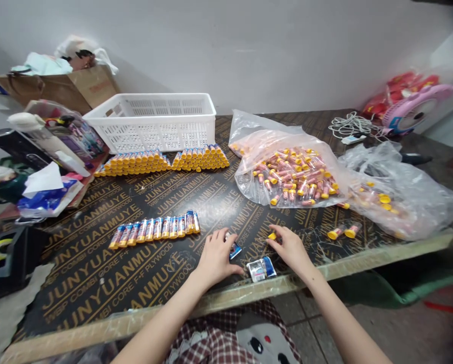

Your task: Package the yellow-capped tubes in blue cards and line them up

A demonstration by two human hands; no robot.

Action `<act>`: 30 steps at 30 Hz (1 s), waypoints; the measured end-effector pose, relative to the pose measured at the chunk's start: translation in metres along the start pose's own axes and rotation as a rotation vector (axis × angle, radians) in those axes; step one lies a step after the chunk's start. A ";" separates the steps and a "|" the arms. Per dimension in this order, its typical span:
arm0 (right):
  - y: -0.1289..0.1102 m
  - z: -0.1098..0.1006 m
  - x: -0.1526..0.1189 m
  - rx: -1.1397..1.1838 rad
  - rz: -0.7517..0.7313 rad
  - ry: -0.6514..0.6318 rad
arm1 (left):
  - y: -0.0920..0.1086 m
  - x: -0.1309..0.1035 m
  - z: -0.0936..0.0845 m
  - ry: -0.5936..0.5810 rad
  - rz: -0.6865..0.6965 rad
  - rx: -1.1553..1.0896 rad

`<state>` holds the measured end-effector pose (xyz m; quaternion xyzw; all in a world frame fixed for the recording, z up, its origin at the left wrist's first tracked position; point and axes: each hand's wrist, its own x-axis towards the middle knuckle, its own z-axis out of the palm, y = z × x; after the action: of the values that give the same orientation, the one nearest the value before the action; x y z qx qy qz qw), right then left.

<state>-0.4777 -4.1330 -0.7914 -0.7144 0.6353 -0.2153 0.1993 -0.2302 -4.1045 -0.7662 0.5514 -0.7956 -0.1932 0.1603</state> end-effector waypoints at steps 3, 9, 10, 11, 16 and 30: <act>0.002 0.002 -0.001 0.035 -0.001 -0.009 | -0.003 -0.004 0.003 -0.023 0.057 -0.019; 0.002 -0.006 -0.009 0.160 0.028 -0.013 | -0.003 0.000 -0.003 0.146 -0.264 -0.628; 0.002 -0.007 -0.012 0.193 0.041 -0.017 | -0.002 0.000 -0.005 0.143 -0.371 -0.820; 0.002 -0.007 -0.015 0.231 0.056 -0.020 | 0.000 -0.001 -0.006 0.120 -0.471 -1.022; 0.016 -0.020 -0.017 0.438 0.194 0.073 | 0.002 -0.011 -0.002 -0.041 -0.678 -1.418; 0.045 -0.149 0.039 0.594 0.268 0.460 | 0.010 -0.013 -0.002 0.027 -0.826 -1.494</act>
<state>-0.5945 -4.1790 -0.6912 -0.4696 0.6608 -0.5163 0.2762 -0.2330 -4.0893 -0.7606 0.5492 -0.1926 -0.7035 0.4079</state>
